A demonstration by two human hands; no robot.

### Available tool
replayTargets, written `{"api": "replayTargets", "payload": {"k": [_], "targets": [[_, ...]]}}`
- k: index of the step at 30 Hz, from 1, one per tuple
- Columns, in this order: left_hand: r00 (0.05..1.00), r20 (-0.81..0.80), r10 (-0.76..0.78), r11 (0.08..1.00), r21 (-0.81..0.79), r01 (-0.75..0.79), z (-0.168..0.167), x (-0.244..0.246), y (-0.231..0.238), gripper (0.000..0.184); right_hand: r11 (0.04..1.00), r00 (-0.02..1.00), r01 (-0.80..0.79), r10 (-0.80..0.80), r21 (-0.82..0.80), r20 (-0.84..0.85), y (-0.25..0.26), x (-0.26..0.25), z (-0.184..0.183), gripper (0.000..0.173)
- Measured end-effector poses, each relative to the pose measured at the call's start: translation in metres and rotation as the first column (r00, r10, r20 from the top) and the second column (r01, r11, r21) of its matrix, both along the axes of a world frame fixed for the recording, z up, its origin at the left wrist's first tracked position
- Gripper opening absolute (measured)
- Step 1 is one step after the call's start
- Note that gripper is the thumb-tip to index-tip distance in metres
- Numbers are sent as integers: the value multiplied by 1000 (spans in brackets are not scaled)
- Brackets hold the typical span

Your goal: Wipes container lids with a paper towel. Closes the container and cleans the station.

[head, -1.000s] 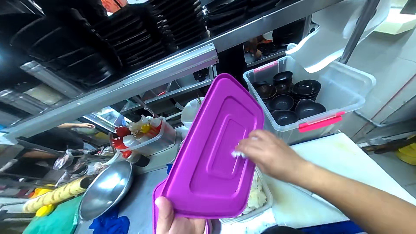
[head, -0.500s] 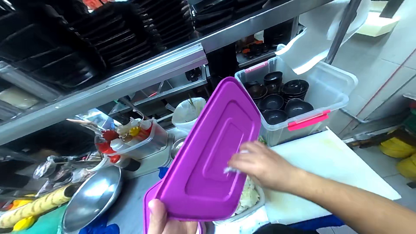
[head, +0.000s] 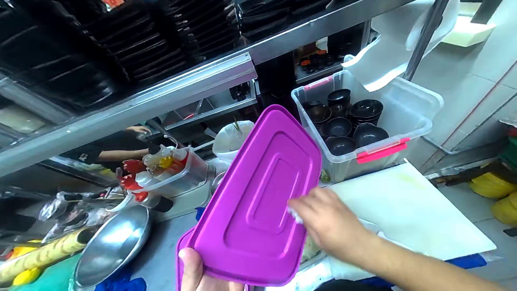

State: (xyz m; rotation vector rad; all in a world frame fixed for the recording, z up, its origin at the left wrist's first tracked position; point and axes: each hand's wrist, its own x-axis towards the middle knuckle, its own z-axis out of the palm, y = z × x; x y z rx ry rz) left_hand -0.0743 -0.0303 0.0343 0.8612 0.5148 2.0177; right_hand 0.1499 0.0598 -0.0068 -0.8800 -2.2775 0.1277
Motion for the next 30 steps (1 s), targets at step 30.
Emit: {"api": "replayTargets", "payload": {"k": [30], "targets": [[991, 99, 90, 996, -1, -91, -21, 6, 21, 46, 600, 724, -521, -65, -607, -686, -17, 56, 25, 21]]}}
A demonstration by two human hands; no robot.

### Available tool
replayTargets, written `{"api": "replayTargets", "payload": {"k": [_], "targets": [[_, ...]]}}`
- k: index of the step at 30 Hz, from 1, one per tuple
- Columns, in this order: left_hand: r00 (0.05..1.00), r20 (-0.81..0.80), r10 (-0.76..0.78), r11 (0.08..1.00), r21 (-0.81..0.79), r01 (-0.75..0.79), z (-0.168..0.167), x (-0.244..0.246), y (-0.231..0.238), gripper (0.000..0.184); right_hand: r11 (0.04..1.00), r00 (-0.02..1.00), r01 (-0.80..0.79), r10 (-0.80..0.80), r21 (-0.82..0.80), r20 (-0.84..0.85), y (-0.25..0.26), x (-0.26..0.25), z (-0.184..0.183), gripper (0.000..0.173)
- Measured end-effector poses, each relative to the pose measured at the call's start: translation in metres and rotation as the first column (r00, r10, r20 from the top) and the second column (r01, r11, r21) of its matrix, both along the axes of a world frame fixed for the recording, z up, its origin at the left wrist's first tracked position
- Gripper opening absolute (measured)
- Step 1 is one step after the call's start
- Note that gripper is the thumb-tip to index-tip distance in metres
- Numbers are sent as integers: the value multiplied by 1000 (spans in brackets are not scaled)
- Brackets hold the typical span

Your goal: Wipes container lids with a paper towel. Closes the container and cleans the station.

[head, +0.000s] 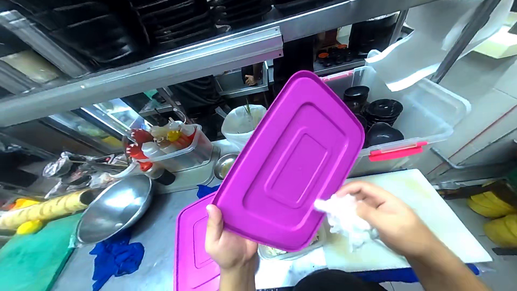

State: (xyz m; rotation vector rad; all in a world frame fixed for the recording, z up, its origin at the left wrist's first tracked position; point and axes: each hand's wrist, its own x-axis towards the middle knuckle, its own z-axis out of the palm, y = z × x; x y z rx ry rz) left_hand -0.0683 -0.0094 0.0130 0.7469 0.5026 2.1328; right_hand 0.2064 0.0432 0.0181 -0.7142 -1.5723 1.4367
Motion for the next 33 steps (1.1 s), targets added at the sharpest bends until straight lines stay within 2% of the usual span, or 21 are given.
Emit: {"api": "replayTargets", "payload": {"k": [3, 6, 8, 10, 13, 16, 18, 19, 21, 23, 25, 27, 29, 31, 33], "targets": [[998, 57, -1, 1000, -15, 2, 0, 2, 0, 49, 963, 965, 167, -204, -211, -167, 8, 13, 2, 25], [987, 157, 19, 998, -54, -10, 1, 1, 2, 51, 866, 837, 259, -423, -428, -348, 13, 13, -11, 31], [969, 244, 28, 995, -100, -3, 1, 3, 3, 53, 770, 716, 257, -558, -584, -419, 18, 10, -20, 34], [957, 287, 52, 989, -145, -11, 0, 10, 6, 53, 731, 668, 175, -581, -660, -466, 20, 4, -26, 39], [956, 293, 36, 987, -159, 11, -8, 26, 9, 54, 783, 709, 105, -491, -613, -505, 15, -9, -27, 48], [944, 327, -43, 979, -173, 104, -17, 39, 4, 52, 776, 711, 193, -532, -600, -459, 15, -15, -25, 40], [939, 312, -143, 968, -151, 198, -28, 35, -6, 44, 775, 701, 262, -562, -575, -439, 21, -9, -23, 34], [935, 267, -234, 952, -131, 276, -33, 26, -13, 42, 794, 708, 287, -552, -536, -440, 24, -3, -21, 31], [895, 42, -443, 885, -135, 445, -37, 1, -21, 50, 848, 751, 323, -500, -420, -431, 31, 11, -21, 27], [818, -191, -542, 837, -210, 506, -36, -19, -18, 48, 892, 812, 314, -430, -326, -394, 35, 22, -25, 28], [788, -273, -551, 830, -272, 486, -36, -29, -9, 40, 923, 869, 268, -356, -278, -345, 39, 24, -31, 33], [836, -205, -508, 845, -305, 439, -30, -29, -1, 38, 945, 921, 246, -297, -213, -252, 43, 22, -42, 38], [856, -142, -497, 843, -312, 438, -20, -30, 10, 30, 961, 959, 258, -268, -103, -96, 46, 21, -50, 34], [855, -185, -485, 841, -366, 398, -9, -29, 18, 33, 931, 932, 362, -362, -34, 20, 48, 20, -51, 33], [862, -263, -433, 856, -419, 302, -2, -20, 19, 44, 840, 838, 542, -543, 34, 58, 48, 19, -46, 36]]}}
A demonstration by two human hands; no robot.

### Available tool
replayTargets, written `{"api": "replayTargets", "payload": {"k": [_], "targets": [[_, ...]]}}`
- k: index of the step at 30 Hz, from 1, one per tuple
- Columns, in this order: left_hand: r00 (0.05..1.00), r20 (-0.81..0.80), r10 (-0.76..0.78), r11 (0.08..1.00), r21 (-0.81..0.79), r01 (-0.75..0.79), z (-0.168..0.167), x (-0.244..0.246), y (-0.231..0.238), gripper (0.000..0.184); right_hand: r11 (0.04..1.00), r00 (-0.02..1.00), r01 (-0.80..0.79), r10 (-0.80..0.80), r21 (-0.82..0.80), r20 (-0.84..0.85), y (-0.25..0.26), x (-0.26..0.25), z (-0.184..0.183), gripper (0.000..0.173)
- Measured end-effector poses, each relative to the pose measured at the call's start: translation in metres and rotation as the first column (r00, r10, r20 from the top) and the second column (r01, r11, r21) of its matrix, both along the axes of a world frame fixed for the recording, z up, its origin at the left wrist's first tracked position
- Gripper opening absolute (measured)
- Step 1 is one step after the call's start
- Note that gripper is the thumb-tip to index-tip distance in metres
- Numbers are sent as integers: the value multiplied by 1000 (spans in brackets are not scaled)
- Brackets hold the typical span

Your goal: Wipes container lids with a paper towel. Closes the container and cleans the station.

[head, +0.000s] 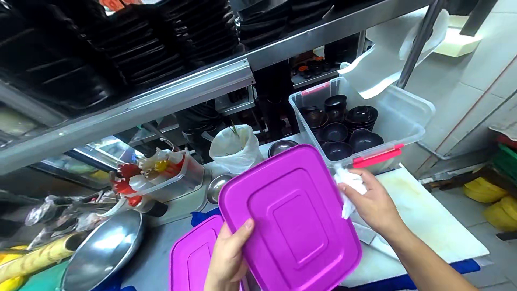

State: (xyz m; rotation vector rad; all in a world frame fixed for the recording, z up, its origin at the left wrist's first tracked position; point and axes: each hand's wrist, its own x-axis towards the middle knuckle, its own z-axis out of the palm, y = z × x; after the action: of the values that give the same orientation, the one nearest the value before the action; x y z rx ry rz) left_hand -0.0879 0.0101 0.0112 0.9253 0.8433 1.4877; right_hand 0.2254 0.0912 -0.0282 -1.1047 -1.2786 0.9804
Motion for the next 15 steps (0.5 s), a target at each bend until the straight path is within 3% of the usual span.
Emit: {"api": "replayTargets", "payload": {"k": [2, 5, 9, 12, 15], "targets": [[997, -47, 60, 998, -3, -60, 2, 14, -4, 50, 985, 990, 140, -136, 99, -44, 1, 1, 11, 34], [991, -96, 89, 996, 17, -88, -2, 41, -8, 50, 954, 982, 180, -161, 239, -94, 3, -10, 36, 29], [979, -204, -17, 999, 26, 23, -10, 70, -13, 41, 902, 966, 173, -234, 396, 111, 10, -46, 45, 32], [957, -286, -47, 998, 35, 59, -8, 74, -6, 37, 855, 965, -31, -109, 518, 238, -5, -79, 49, 27], [891, -453, 19, 996, 85, 22, -9, 70, -9, 27, 727, 930, -299, 76, 617, 360, -36, -109, 51, 29]]}}
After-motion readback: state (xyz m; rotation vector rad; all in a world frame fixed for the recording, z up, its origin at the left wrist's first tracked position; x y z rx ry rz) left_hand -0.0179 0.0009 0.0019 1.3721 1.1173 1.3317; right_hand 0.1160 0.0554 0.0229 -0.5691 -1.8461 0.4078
